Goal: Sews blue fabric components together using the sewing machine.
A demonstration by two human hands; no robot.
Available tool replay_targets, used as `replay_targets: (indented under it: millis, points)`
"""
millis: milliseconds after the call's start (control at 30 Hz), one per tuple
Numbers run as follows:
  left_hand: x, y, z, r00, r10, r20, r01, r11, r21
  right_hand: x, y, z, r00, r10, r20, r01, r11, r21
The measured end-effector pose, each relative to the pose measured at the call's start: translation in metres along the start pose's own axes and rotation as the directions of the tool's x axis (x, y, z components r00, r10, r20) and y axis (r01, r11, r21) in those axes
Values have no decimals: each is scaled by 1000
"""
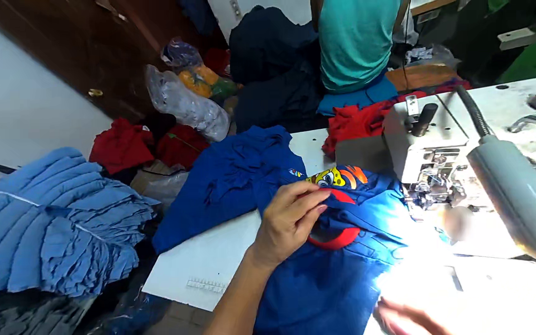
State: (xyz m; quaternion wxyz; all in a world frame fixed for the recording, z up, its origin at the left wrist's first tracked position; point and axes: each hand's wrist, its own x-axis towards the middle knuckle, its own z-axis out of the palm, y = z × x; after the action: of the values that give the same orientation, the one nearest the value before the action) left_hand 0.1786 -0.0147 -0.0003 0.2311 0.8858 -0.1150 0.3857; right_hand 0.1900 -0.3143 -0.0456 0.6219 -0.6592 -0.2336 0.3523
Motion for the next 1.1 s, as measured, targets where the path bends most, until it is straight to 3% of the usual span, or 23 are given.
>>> replay_targets:
  millis: [67, 133, 200, 267, 400, 500, 667, 767, 933, 1100]
  points:
    - [17, 2, 3, 992, 38, 121, -27, 996, -89, 25, -6, 15, 995, 32, -95, -14, 983, 184]
    - [28, 2, -3, 963, 71, 260, -19, 980, -197, 28, -9, 29, 991, 130, -35, -101, 889, 446]
    - [32, 7, -22, 905, 82, 416, 16, 973, -228, 10, -9, 34, 986, 156, 58, -163, 832, 530]
    - [27, 12, -34, 875, 47, 482, 85, 965, -247, -2, 0, 28, 981, 179, 81, -193, 806, 560]
    - [6, 0, -12, 961, -14, 278, 95, 955, -281, 12, 2, 13, 987, 153, 45, -147, 762, 630]
    - [7, -4, 9, 977, -78, 199, 131, 954, -269, 19, -2, 20, 986, 162, 40, -154, 789, 596]
    - [24, -9, 0, 941, -140, 307, 234, 927, -294, 6, 11, 26, 986, 164, -35, -119, 829, 546]
    - [22, 6, -11, 957, -57, 284, 151, 935, -321, 6, 15, 20, 992, 120, -46, -75, 833, 548]
    - [10, 13, 8, 960, 89, 266, 2, 946, -325, 10, 14, 18, 990, 135, -44, -95, 857, 507]
    - [25, 9, 1, 947, 54, 317, 78, 918, -389, 12, 14, 15, 993, 110, -52, -66, 848, 526]
